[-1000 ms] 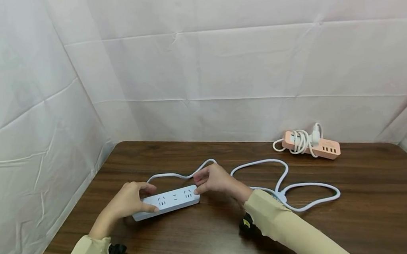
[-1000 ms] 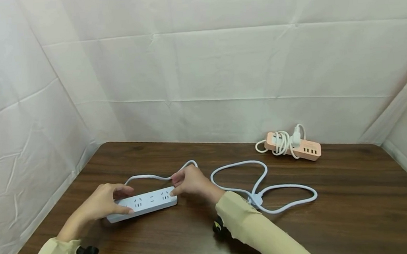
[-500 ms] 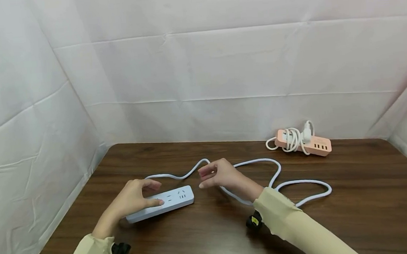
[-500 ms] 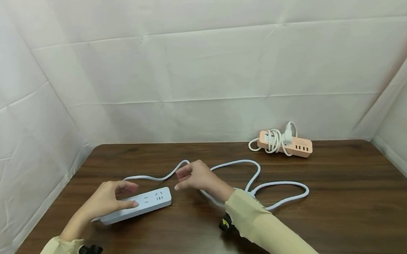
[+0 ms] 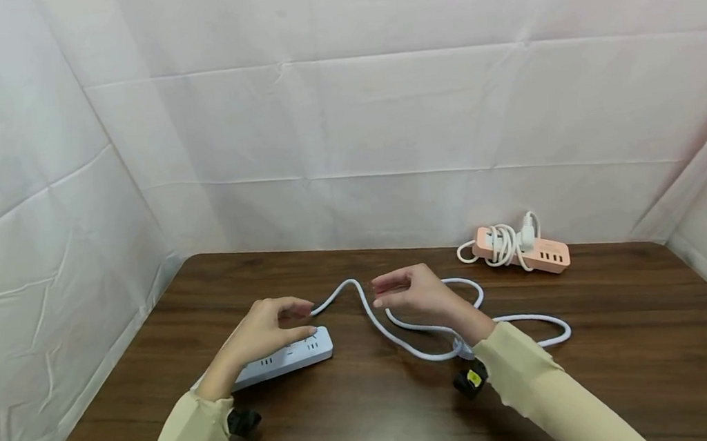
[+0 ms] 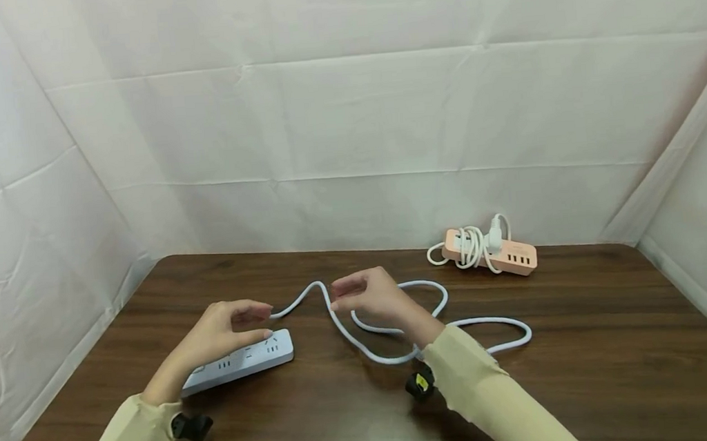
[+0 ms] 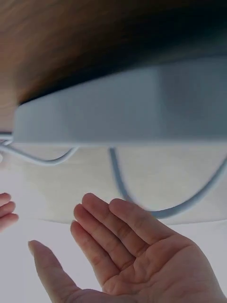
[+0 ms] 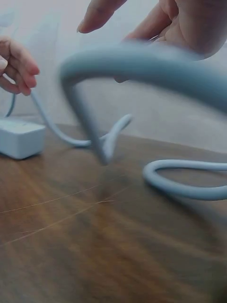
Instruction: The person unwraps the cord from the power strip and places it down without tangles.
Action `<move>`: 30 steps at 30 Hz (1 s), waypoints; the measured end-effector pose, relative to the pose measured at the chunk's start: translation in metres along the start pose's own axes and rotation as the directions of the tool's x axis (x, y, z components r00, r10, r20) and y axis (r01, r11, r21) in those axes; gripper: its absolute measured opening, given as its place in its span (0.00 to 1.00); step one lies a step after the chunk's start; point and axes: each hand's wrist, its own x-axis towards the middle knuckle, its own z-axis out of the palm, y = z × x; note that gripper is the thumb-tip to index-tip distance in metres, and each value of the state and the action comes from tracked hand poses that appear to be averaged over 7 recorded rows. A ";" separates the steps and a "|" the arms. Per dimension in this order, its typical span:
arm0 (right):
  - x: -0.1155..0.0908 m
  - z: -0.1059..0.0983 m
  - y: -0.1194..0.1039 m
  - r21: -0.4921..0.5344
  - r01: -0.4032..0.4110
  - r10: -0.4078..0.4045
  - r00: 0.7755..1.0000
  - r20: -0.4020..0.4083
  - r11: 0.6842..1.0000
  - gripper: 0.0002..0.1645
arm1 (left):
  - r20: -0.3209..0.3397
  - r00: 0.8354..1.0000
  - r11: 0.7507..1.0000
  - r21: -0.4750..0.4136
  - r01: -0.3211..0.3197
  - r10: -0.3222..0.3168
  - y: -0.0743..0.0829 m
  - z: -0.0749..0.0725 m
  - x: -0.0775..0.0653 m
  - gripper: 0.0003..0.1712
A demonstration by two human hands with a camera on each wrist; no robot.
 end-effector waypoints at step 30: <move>-0.039 -0.133 0.033 0.125 -0.093 0.127 0.948 -0.293 0.988 0.38 | -0.029 0.988 0.968 -0.200 -0.152 0.149 0.049 0.049 0.080 0.21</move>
